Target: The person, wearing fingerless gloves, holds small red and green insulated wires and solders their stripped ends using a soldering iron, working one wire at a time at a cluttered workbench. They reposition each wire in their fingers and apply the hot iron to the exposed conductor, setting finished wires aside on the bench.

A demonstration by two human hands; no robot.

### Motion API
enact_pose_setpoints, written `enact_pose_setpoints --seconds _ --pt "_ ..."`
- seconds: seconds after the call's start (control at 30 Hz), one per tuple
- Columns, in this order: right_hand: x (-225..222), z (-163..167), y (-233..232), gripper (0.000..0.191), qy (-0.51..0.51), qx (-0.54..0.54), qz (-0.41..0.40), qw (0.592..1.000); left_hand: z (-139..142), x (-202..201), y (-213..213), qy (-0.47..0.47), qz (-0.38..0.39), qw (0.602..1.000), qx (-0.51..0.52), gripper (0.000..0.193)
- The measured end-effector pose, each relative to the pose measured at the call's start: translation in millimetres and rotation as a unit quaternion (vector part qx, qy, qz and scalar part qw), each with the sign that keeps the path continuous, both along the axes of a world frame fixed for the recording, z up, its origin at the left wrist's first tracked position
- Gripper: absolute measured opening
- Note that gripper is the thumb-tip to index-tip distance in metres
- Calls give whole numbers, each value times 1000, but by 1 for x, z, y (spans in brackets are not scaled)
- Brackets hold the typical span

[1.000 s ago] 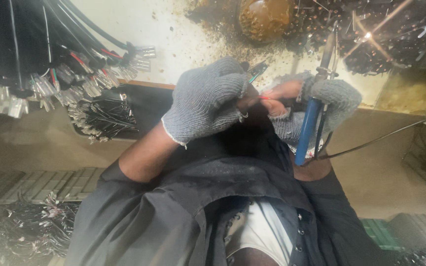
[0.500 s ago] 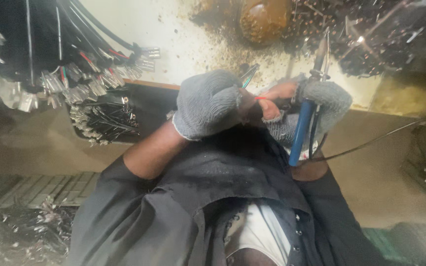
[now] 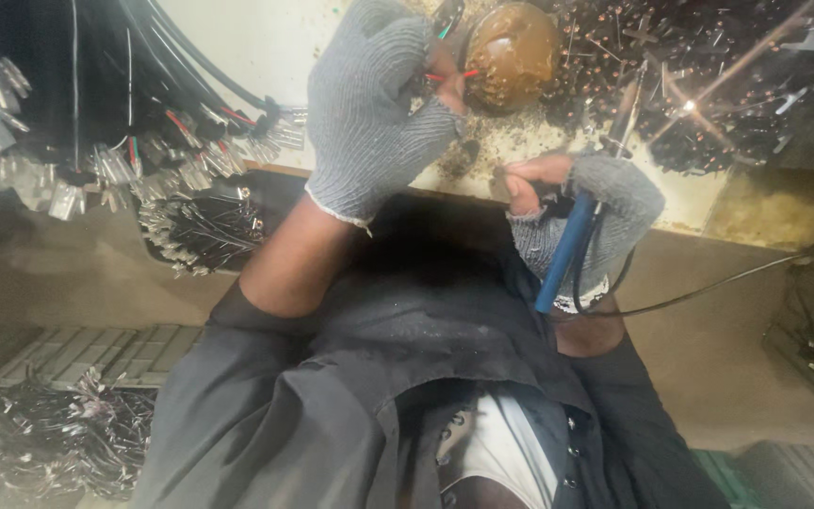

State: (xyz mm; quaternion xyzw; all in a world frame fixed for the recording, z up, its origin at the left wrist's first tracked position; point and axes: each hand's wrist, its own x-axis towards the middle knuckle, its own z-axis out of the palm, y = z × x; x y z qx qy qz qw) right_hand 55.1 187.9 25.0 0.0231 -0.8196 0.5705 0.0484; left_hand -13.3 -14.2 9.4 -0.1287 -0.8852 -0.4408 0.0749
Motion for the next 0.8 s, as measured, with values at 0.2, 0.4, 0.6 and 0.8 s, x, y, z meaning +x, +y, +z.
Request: enact_pose_setpoints --seconds 0.2,0.4,0.6,0.8 --pt "5 -5 3 7 -68 18 12 997 -2 1 2 -2 12 1000 -20 19" --pt "10 -18 4 7 -84 -3 1 996 -2 2 4 7 18 1000 -14 20" --pt "9 -20 10 12 -50 62 8 997 -3 5 3 19 17 1000 -11 20" --pt "9 -6 8 16 -12 52 14 998 9 4 3 78 -9 997 -12 19"
